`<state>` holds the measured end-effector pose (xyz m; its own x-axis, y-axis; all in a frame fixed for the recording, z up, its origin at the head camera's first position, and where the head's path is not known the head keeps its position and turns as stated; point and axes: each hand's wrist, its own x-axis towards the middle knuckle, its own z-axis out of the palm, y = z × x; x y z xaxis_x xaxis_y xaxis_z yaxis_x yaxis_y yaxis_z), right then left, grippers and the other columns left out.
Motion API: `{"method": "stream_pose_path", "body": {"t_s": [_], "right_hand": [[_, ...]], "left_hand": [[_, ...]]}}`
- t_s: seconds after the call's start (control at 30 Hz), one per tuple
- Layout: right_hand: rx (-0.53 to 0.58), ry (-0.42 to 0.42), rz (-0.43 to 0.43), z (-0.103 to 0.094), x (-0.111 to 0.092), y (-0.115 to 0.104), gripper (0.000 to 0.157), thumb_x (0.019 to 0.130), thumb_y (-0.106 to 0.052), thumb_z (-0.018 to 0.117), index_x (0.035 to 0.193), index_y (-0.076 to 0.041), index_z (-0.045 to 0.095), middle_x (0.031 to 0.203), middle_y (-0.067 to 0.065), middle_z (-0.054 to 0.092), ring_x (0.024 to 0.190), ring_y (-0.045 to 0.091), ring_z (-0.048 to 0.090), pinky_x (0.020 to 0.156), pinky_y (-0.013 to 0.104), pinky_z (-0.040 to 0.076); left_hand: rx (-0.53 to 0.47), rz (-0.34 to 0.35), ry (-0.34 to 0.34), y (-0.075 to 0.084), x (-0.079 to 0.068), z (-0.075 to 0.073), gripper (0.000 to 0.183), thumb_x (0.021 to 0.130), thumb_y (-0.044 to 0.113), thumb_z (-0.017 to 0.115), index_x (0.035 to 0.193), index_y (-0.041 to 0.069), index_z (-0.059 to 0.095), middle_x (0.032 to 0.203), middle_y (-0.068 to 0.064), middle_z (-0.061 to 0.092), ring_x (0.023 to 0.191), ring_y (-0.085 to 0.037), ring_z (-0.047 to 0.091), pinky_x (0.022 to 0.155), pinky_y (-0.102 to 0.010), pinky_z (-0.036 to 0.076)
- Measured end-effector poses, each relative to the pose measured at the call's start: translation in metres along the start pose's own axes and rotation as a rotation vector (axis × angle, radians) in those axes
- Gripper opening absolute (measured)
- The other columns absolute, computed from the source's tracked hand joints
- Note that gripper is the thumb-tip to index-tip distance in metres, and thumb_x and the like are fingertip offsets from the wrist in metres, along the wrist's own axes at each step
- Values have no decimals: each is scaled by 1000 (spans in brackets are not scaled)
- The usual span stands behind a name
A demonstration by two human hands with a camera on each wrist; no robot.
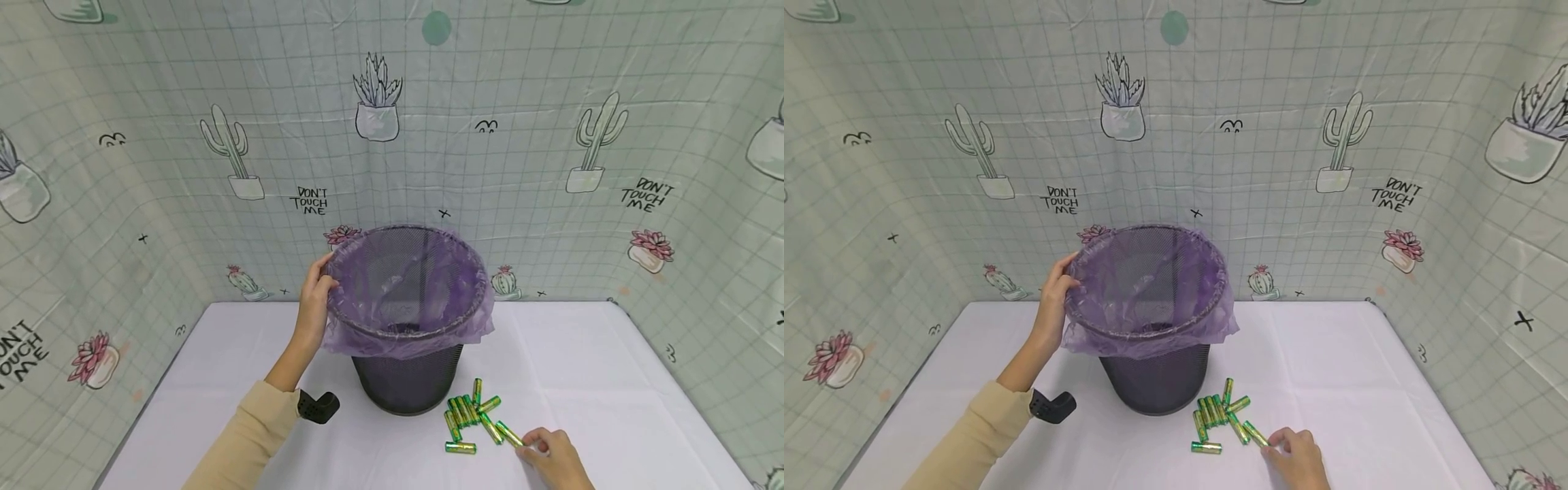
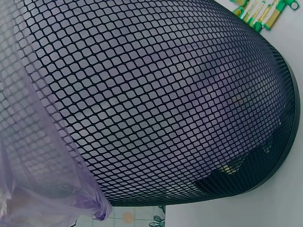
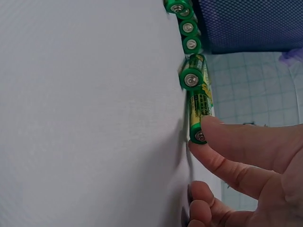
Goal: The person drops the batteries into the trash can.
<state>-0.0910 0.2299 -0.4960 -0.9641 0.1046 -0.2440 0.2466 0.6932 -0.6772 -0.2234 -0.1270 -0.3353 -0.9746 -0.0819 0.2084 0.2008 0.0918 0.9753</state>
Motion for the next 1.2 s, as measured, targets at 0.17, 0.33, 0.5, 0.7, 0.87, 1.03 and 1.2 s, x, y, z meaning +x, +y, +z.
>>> {"method": "stream_pose_path", "body": {"t_s": [0.17,0.33,0.5,0.7,0.87,1.03,1.2], "right_hand": [[6,-8,9,-3,-3,-4,22,82,-18,63,95,0,62,82,4,44,77,16,41,64,28,35],[-6,-16,2,-10,-6,-7,26,86,-21,60,99,1,60,86,4,49,79,15,46,67,28,39],[13,17,9,-23,-11,-17,31,88,-28,57,102,-1,61,90,2,54,78,10,46,68,26,40],[25,72,-44,-44,-24,-43,34,90,-36,57,105,-6,61,89,-1,55,77,5,45,66,23,40],[76,161,-162,-59,-30,-67,25,91,-31,57,102,-9,61,84,-3,56,74,1,47,65,21,42],[106,236,-313,-74,-31,-92,17,91,-25,58,100,-11,61,84,-4,57,74,2,50,63,22,41],[113,315,-498,-85,-29,-111,8,90,-16,59,97,-14,62,84,-5,58,78,1,51,67,19,40]], "left_hand": [[-7,5,3,-1,0,-1,54,88,13,36,142,11,35,153,-4,23,142,-18,18,113,-42,20],[-17,4,7,0,0,-1,54,88,12,37,142,11,36,153,-4,23,141,-18,19,112,-42,21],[-24,2,15,0,1,-1,54,88,12,37,141,12,36,153,-4,23,141,-17,19,113,-40,21],[-30,14,8,-2,0,-1,54,88,11,37,141,11,37,152,-4,26,140,-17,22,113,-39,21],[-30,10,7,-3,0,0,54,88,12,37,141,10,36,152,-5,25,140,-18,22,113,-39,20],[-11,0,7,-1,-1,-1,53,89,13,36,142,11,35,153,-4,22,142,-17,17,114,-40,19],[-10,10,5,0,-1,-1,53,88,12,36,141,10,36,153,-5,24,141,-18,19,113,-41,20]]}}
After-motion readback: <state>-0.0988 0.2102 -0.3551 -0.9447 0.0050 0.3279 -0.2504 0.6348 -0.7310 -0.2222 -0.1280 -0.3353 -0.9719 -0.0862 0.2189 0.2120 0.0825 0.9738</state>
